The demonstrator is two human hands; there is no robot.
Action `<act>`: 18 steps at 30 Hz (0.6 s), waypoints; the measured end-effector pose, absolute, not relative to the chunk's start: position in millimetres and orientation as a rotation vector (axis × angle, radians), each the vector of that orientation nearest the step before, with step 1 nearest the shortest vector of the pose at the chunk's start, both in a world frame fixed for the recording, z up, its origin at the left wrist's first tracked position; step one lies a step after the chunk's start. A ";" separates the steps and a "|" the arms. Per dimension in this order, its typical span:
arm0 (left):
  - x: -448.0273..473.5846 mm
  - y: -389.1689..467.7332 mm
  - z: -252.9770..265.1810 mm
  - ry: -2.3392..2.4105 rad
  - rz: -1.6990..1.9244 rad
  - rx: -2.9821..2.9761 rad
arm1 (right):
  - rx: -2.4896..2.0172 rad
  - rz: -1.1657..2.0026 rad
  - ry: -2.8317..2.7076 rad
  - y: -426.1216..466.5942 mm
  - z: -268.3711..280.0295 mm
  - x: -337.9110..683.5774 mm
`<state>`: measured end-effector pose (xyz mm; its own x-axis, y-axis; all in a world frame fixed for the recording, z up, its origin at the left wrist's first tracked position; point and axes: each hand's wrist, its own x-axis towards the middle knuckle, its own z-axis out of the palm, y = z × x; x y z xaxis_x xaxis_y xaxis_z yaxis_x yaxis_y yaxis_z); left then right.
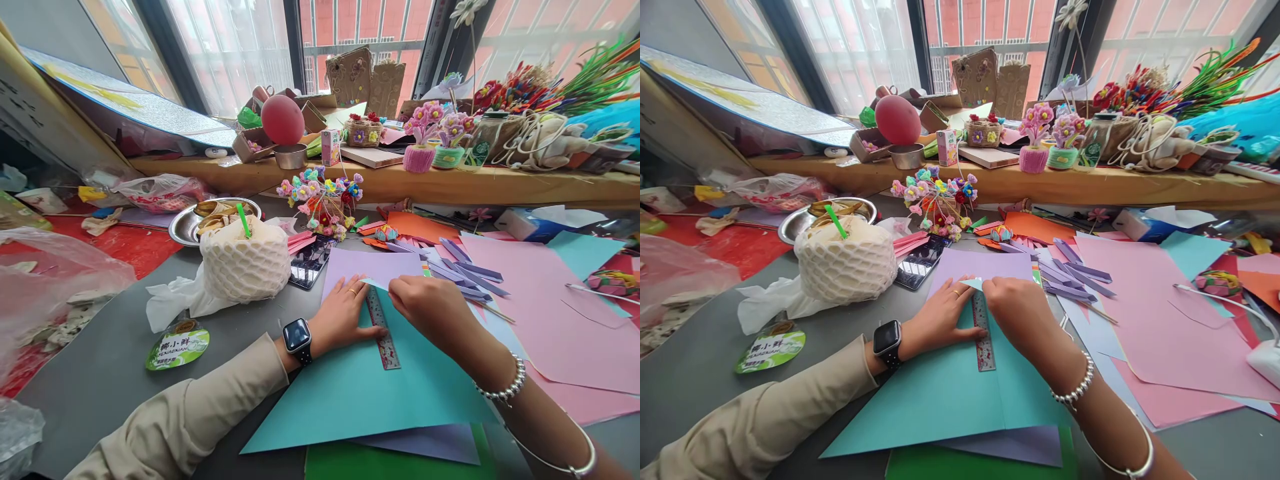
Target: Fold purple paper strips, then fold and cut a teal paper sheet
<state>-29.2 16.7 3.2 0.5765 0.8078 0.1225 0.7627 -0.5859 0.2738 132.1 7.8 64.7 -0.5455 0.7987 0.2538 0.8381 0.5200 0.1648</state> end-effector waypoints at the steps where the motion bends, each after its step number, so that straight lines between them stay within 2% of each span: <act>1: -29.2 16.5 3.1 1.316 0.359 2.617 | -1.395 -0.412 -2.628 6.6 64.6 130.1; 8: -30.4 16.7 -0.2 1.301 0.361 2.619 | -1.359 -0.378 -2.677 -2.9 66.5 120.2; 18: -29.8 16.7 0.6 1.307 0.330 2.633 | -1.645 -0.342 -2.672 1.9 73.1 144.6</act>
<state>-29.8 16.7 0.6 0.5880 0.8005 0.1165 0.7598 -0.5959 0.2600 144.6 1.9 73.1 -0.4567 0.8840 0.1001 0.8807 0.4333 0.1915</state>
